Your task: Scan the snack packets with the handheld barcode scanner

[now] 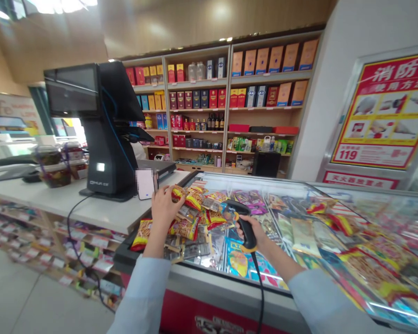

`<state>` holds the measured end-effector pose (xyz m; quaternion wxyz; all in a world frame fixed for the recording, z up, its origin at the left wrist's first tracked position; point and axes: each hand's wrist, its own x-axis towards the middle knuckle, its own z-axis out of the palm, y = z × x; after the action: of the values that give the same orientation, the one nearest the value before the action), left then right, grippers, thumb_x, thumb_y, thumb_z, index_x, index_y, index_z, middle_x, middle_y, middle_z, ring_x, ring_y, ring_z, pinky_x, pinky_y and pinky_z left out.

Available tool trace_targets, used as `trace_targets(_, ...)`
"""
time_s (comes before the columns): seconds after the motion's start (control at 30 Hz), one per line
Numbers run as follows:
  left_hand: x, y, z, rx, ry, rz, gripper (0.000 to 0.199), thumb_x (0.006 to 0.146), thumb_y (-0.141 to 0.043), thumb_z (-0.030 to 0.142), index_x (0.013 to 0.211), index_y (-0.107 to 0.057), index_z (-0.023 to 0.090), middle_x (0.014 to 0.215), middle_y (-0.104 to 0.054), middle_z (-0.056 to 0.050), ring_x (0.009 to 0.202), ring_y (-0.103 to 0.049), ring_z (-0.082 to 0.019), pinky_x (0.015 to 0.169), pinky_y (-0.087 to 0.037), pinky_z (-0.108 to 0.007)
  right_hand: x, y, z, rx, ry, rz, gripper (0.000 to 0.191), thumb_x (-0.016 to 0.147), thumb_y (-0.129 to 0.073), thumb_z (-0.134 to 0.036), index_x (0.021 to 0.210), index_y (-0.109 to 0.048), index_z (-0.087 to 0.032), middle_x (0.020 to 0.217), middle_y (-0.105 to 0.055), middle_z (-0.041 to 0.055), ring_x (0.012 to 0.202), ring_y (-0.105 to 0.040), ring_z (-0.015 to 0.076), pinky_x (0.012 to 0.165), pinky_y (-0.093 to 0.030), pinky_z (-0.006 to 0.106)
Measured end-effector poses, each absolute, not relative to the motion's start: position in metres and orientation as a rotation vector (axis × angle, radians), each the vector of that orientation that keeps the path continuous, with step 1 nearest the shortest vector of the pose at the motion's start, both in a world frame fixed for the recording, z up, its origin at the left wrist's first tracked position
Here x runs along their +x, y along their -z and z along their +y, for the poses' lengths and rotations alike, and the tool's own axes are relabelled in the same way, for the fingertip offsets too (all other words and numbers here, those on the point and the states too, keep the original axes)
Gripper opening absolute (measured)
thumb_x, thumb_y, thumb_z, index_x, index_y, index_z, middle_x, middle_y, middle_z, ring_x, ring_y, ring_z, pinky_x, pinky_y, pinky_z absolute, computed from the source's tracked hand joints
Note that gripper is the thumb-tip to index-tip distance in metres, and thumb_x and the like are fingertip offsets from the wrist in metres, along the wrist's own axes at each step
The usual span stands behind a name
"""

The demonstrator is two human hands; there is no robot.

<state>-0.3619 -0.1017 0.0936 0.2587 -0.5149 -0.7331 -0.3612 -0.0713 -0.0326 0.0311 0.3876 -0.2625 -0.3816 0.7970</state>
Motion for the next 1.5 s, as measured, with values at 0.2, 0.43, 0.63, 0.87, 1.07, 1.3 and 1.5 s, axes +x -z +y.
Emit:
trace_targets(0.2,-0.358,-0.092,-0.103,-1.378,0.964,-1.990,0.046,0.085,-0.051,0.041,0.122,-0.059,0.016,0.130,-0.055,-0.017,0.119,-0.052,-0.031,0.107,-0.033,-0.049,-0.073,-0.029,-0.031,-0.670,-2.024,-0.960,0.012,0.076,-0.060,-0.026,0.071,-0.057,-0.016,0.054,-0.056,0.0000,0.039,-0.048,0.0086,0.036,-0.039,0.018)
trace_targets(0.43,-0.360,-0.094,-0.104,-1.413,0.846,-2.043,0.054,0.087,-0.046,0.040,0.132,-0.052,0.011,0.145,-0.039,-0.022,0.129,-0.043,-0.036,0.106,-0.034,-0.050,-0.073,-0.036,-0.030,-0.699,-2.052,-0.968,0.014,0.076,-0.060,-0.028,0.069,-0.056,-0.017,0.054,-0.056,0.0001,0.040,-0.049,0.0088,0.036,-0.039,0.018)
trace_targets(0.63,-0.336,-0.120,-0.114,-1.409,0.915,-1.945,0.058,0.086,-0.046,0.041,0.133,-0.050,0.007,0.149,-0.032,-0.023,0.137,-0.032,-0.037,0.110,-0.030,-0.050,-0.042,-0.083,-0.040,-0.712,-1.996,-1.017,0.015,0.080,-0.056,-0.028,0.069,-0.055,-0.017,0.051,-0.053,-0.0002,0.040,-0.047,0.0098,0.035,-0.039,0.019)
trace_targets(0.87,-0.226,-0.151,-0.114,-1.655,1.051,-1.689,0.045,0.085,-0.051,0.034,0.126,-0.055,0.015,0.153,-0.027,-0.016,0.138,-0.032,-0.035,0.111,-0.030,-0.050,0.082,-0.129,-0.083,-0.620,-1.702,-0.992,0.009,0.077,-0.060,-0.025,0.077,-0.057,-0.017,0.057,-0.056,-0.0002,0.043,-0.049,0.0098,0.038,-0.041,0.019)
trace_targets(1.07,-0.122,-0.140,-0.103,-1.939,1.087,-1.545,0.039,0.085,-0.053,0.029,0.122,-0.056,0.016,0.152,-0.031,-0.016,0.138,-0.033,-0.033,0.109,-0.033,-0.052,0.193,-0.121,-0.107,-0.748,-1.427,-0.847,0.013,0.078,-0.059,-0.027,0.072,-0.056,-0.016,0.057,-0.056,0.0008,0.041,-0.048,0.0095,0.036,-0.040,0.020)
trace_targets(1.3,-0.021,-0.108,-0.086,-2.393,1.211,-1.499,0.037,0.085,-0.054,0.028,0.121,-0.056,0.016,0.146,-0.041,-0.016,0.129,-0.047,-0.027,0.107,-0.039,-0.043,0.265,-0.089,-0.103,-0.793,-1.343,-0.655,0.008,0.076,-0.060,-0.024,0.072,-0.055,-0.018,0.052,-0.054,-0.0007,0.040,-0.046,0.0098,0.036,-0.041,0.020)
trace_targets(1.5,0.050,-0.076,-0.070,-2.727,1.072,-1.437,0.048,0.084,-0.055,0.040,0.127,-0.052,0.018,0.141,-0.047,-0.014,0.130,-0.046,-0.025,0.108,-0.037,-0.038,0.283,-0.049,-0.095,-0.814,-1.331,-0.669,0.010,0.074,-0.063,-0.025,0.073,-0.055,-0.019,0.054,-0.055,-0.0011,0.040,-0.048,0.0098,0.035,-0.041,0.019)
